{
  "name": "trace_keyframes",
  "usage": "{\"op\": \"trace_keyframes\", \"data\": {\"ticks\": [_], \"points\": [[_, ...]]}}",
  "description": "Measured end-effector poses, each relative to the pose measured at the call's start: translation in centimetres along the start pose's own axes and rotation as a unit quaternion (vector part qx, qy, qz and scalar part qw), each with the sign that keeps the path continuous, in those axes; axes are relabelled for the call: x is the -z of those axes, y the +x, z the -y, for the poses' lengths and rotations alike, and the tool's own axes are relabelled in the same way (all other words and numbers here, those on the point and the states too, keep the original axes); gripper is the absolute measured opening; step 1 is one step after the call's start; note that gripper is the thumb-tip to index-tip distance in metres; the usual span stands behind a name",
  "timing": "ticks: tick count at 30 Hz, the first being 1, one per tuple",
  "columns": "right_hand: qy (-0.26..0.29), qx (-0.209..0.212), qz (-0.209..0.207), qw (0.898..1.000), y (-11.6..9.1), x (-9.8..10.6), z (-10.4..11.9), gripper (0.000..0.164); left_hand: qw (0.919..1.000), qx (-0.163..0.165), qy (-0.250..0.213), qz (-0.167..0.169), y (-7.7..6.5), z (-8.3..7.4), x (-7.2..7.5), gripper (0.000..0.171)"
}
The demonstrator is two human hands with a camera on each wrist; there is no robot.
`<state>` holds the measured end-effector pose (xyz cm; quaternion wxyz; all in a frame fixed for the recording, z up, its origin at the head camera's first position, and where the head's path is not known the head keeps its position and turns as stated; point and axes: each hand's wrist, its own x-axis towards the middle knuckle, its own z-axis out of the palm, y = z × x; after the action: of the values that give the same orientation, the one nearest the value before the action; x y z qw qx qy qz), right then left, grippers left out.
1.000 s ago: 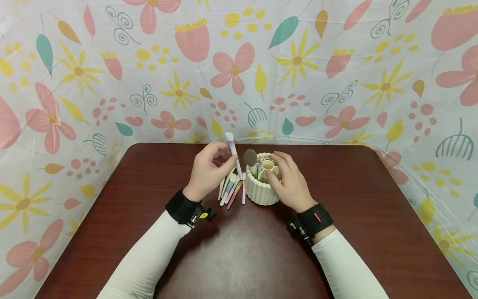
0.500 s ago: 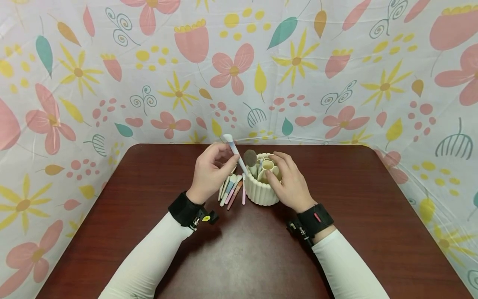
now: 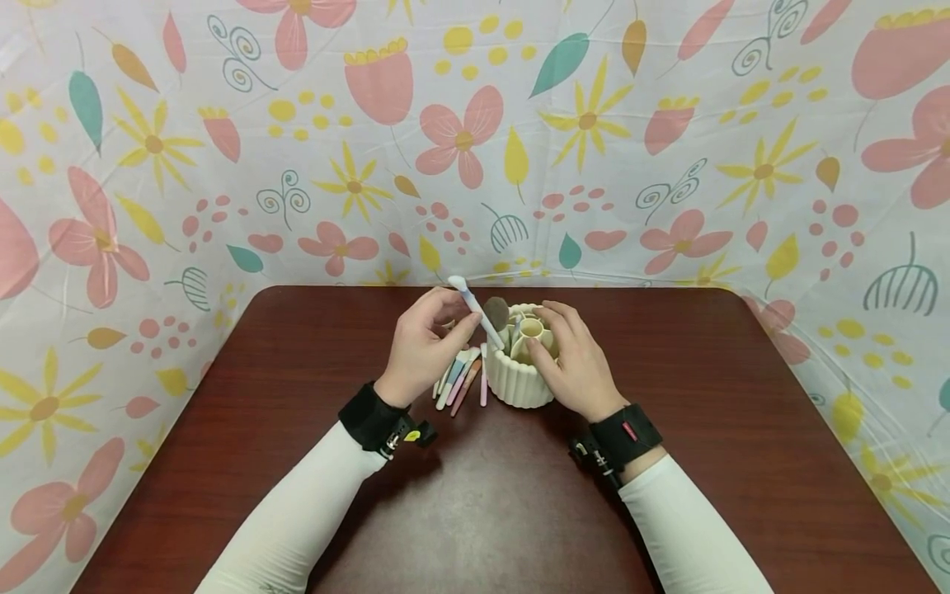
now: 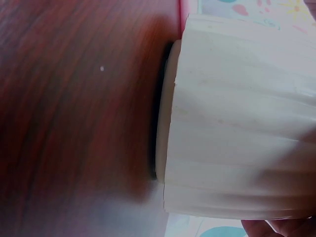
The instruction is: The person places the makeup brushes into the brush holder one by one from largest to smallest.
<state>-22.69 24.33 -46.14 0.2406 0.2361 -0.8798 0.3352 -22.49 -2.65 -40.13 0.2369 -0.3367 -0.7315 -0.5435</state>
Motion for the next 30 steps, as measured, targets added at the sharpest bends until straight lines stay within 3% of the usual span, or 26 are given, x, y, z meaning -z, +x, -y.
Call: {"op": "trace_keyframes", "data": {"ticks": [5,13,19,30], "points": [[-0.002,0.0,0.001,1.0,0.05,-0.04,0.04,0.047,0.9997,0.007,0.016,0.018,-0.15,0.14,-0.13,0.019],[-0.005,-0.003,0.0,1.0,0.11,-0.08,-0.12,0.047,0.9983,-0.023,0.043,0.032,-0.08,0.29,-0.28,0.018],[-0.002,-0.003,0.002,1.0,0.11,-0.01,-0.06,0.047,0.997,-0.022,0.058,0.045,-0.11,0.45,-0.36,0.019],[-0.002,-0.007,0.003,1.0,0.11,0.01,0.06,0.047,0.9972,-0.015,0.061,0.042,0.09,0.38,0.12,0.02]]}}
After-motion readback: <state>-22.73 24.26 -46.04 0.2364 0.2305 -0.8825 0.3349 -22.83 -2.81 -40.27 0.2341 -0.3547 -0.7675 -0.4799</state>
